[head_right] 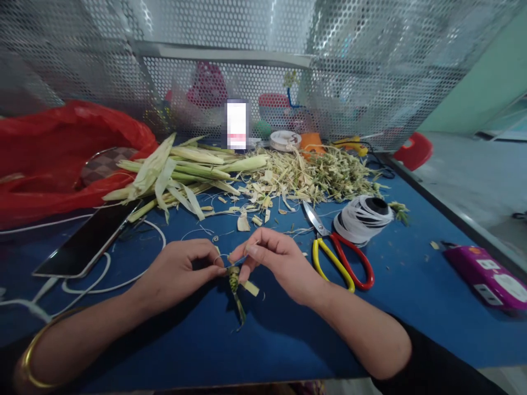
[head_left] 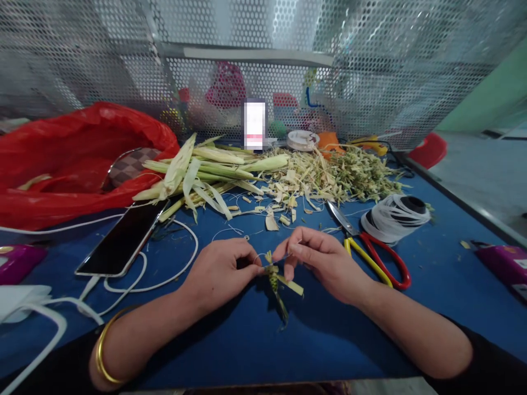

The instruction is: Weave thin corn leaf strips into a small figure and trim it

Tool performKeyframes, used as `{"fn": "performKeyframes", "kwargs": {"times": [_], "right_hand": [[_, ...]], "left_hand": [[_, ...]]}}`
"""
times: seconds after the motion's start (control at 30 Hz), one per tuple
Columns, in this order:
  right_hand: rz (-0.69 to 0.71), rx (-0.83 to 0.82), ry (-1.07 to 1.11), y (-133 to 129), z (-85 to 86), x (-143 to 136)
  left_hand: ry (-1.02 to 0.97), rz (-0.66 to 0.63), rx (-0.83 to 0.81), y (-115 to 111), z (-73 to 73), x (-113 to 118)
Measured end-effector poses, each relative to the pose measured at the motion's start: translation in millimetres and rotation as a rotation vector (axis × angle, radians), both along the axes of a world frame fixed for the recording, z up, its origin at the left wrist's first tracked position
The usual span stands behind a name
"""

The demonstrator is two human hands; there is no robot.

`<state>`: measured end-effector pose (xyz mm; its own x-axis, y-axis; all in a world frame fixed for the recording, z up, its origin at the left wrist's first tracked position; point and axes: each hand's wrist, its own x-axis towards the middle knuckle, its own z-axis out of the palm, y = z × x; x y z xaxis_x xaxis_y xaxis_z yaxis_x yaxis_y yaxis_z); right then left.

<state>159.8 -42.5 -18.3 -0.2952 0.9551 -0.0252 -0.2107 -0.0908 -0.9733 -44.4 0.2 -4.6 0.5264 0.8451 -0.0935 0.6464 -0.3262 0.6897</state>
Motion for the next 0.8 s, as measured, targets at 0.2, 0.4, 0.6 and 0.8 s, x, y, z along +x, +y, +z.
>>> {"fn": "performKeyframes", "kwargs": {"times": [0.2,0.4,0.6,0.8], "right_hand": [[0.003,0.062,-0.206,1,-8.7,-3],[0.028,0.128,-0.338,0,-11.7,-5],[0.054,0.17,-0.426,-2,-9.0,-4],[0.062,0.247,-0.633,-3,-4.7,-2]], "left_hand": [[-0.269,0.074,-0.261,3,-1.5,1],[-0.51,0.06,-0.534,3,-2.2,6],[-0.523,0.032,-0.561,0,-5.5,8],[-0.457,0.044,-0.473,-1,-10.0,8]]}}
